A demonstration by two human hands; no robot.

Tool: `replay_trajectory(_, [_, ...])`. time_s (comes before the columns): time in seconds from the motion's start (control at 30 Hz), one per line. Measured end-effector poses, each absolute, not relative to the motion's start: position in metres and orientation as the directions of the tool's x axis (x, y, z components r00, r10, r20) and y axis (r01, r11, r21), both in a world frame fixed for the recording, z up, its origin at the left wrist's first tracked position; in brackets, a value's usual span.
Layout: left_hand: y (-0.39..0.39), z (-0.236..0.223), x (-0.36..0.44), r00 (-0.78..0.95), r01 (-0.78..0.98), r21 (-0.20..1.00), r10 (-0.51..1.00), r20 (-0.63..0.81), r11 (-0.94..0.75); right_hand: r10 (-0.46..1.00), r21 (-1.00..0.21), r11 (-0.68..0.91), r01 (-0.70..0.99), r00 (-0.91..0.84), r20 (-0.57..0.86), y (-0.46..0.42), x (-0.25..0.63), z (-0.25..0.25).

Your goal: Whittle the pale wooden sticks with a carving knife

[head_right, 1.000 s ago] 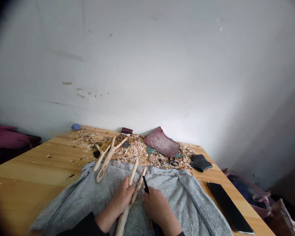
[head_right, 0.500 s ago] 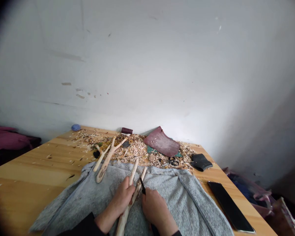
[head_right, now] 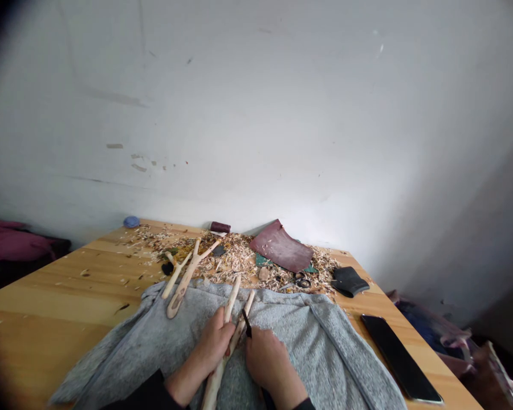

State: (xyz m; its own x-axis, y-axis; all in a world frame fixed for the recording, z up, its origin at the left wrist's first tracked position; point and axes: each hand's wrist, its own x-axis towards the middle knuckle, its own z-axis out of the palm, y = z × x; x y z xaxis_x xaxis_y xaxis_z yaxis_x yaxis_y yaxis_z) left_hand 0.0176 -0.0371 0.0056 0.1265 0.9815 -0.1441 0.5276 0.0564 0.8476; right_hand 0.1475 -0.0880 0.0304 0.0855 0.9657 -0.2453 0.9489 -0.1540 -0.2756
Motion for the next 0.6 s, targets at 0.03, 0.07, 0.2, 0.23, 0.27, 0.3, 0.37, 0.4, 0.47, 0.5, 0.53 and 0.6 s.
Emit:
replay_trajectory(0.03, [-0.037,0.005,0.018,0.129,0.532,0.845,0.981,-0.145,0.055,0.966,-0.277,-0.152,0.949,0.084,-0.243,-0.088,0.148,0.029])
replay_trajectory(0.07, [-0.037,0.005,0.018,0.13,0.538,0.841,0.981,-0.146,0.054,0.967,-0.276,-0.149,0.949,0.081,-0.242,-0.088,0.148,0.028])
replay_trajectory(0.2, [-0.036,0.005,0.019,0.125,0.55,0.834,0.981,-0.149,0.057,0.965,-0.251,-0.138,0.958,0.074,-0.25,-0.086,0.147,0.025])
replay_trajectory(0.23, [-0.035,0.006,0.019,0.125,0.549,0.834,0.981,-0.148,0.055,0.965,-0.245,-0.129,0.961,0.065,-0.254,-0.085,0.146,0.025])
replay_trajectory(0.27, [-0.035,0.006,0.019,0.127,0.55,0.833,0.981,-0.146,0.053,0.965,-0.241,-0.118,0.963,0.054,-0.257,-0.084,0.146,0.025])
replay_trajectory(0.3, [-0.035,0.005,0.02,0.131,0.551,0.833,0.981,-0.146,0.05,0.965,-0.239,-0.106,0.965,0.041,-0.259,-0.083,0.146,0.026])
replay_trajectory(0.37, [-0.034,0.004,0.02,0.14,0.556,0.83,0.979,-0.149,0.047,0.966,-0.242,-0.074,0.967,0.01,-0.257,-0.08,0.145,0.028])
replay_trajectory(0.4, [-0.033,0.003,0.02,0.144,0.558,0.829,0.978,-0.15,0.045,0.968,-0.244,-0.058,0.968,-0.005,-0.252,-0.078,0.145,0.029])
replay_trajectory(0.47, [-0.032,0.001,0.02,0.151,0.559,0.828,0.977,-0.15,0.04,0.972,-0.25,-0.026,0.968,-0.033,-0.232,-0.075,0.145,0.031])
replay_trajectory(0.5, [-0.032,0.0,0.021,0.153,0.561,0.827,0.977,-0.147,0.037,0.975,-0.251,-0.014,0.968,-0.043,-0.219,-0.074,0.145,0.03])
replay_trajectory(0.53, [-0.031,-0.001,0.021,0.155,0.563,0.826,0.977,-0.144,0.032,0.978,-0.247,-0.008,0.969,-0.044,-0.206,-0.073,0.145,0.03])
replay_trajectory(0.6, [-0.031,-0.002,0.021,0.16,0.568,0.822,0.978,-0.137,0.023,0.985,-0.227,-0.03,0.974,-0.009,-0.171,-0.072,0.145,0.028])
